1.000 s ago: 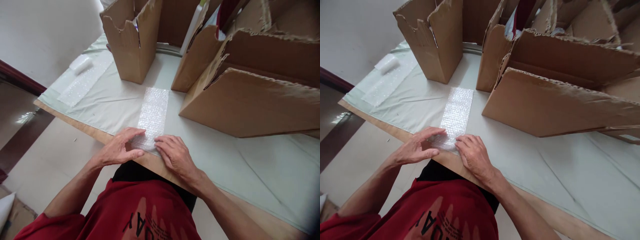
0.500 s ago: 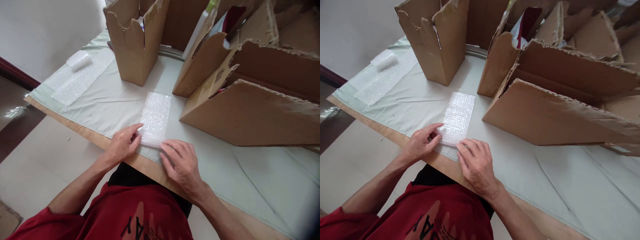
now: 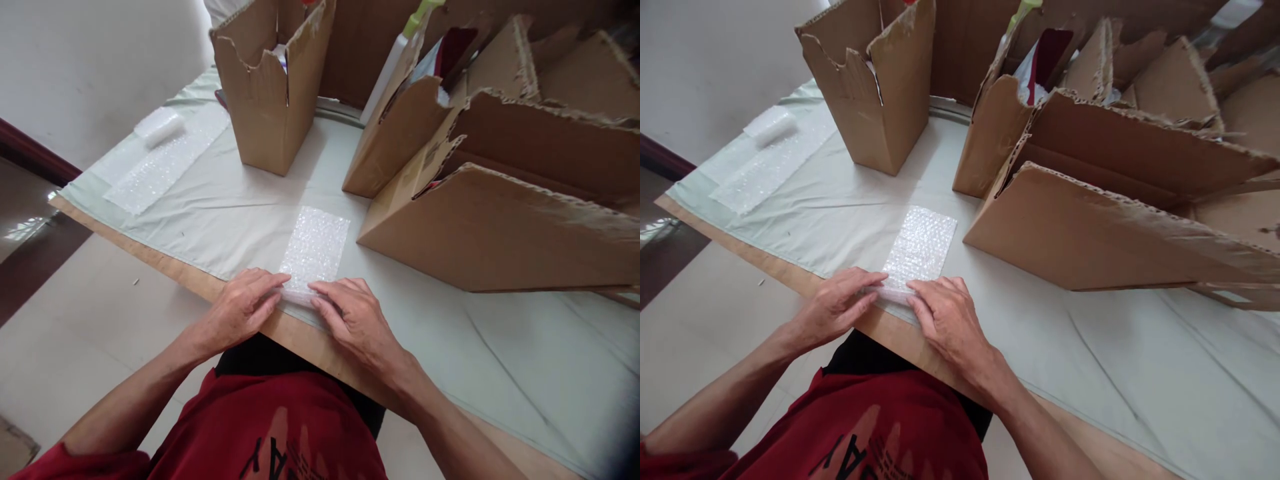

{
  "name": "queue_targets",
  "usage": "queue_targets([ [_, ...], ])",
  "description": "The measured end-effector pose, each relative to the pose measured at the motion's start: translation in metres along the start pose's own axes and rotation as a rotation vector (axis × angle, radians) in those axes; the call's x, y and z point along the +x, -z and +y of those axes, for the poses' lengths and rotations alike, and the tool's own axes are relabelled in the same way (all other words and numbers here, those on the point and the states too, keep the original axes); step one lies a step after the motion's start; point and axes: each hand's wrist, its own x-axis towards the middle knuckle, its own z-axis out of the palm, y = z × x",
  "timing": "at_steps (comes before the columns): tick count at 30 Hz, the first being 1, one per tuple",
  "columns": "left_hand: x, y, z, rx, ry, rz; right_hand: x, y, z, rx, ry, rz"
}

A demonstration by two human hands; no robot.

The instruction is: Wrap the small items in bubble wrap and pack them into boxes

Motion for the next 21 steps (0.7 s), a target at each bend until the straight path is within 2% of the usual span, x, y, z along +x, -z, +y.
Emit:
queue_targets([
  [3, 0.009, -0.009, -0.006, 0.0, 0.118, 0.062, -0.003, -0.003, 0.004, -0.107, -0.031, 0.166],
  [5, 0.017, -0.015, -0.011, 0.015, 0.136, 0.106, -0.006, -0.006, 0.007, -0.229, 0.019, 0.243],
  [7, 0.024, -0.02, -0.016, 0.05, 0.124, 0.126, -0.008, -0.009, 0.008, -0.309, 0.092, 0.225],
  [10, 0.03, -0.022, -0.018, 0.137, 0.111, 0.135, -0.007, -0.011, 0.009, -0.341, 0.144, 0.131],
  [14, 0.022, -0.012, -0.01, 0.132, 0.002, 0.145, -0.004, -0.008, 0.006, -0.26, 0.122, 0.156],
  [17, 0.01, -0.004, -0.004, 0.05, -0.1, 0.049, -0.008, -0.003, 0.001, -0.109, 0.06, 0.132],
  [19, 0.007, -0.005, -0.004, 0.022, -0.086, 0.013, -0.011, 0.0, -0.002, -0.048, 0.011, 0.094],
  [21, 0.011, -0.01, -0.006, 0.039, -0.038, 0.047, -0.014, 0.001, -0.003, -0.084, -0.002, 0.131],
])
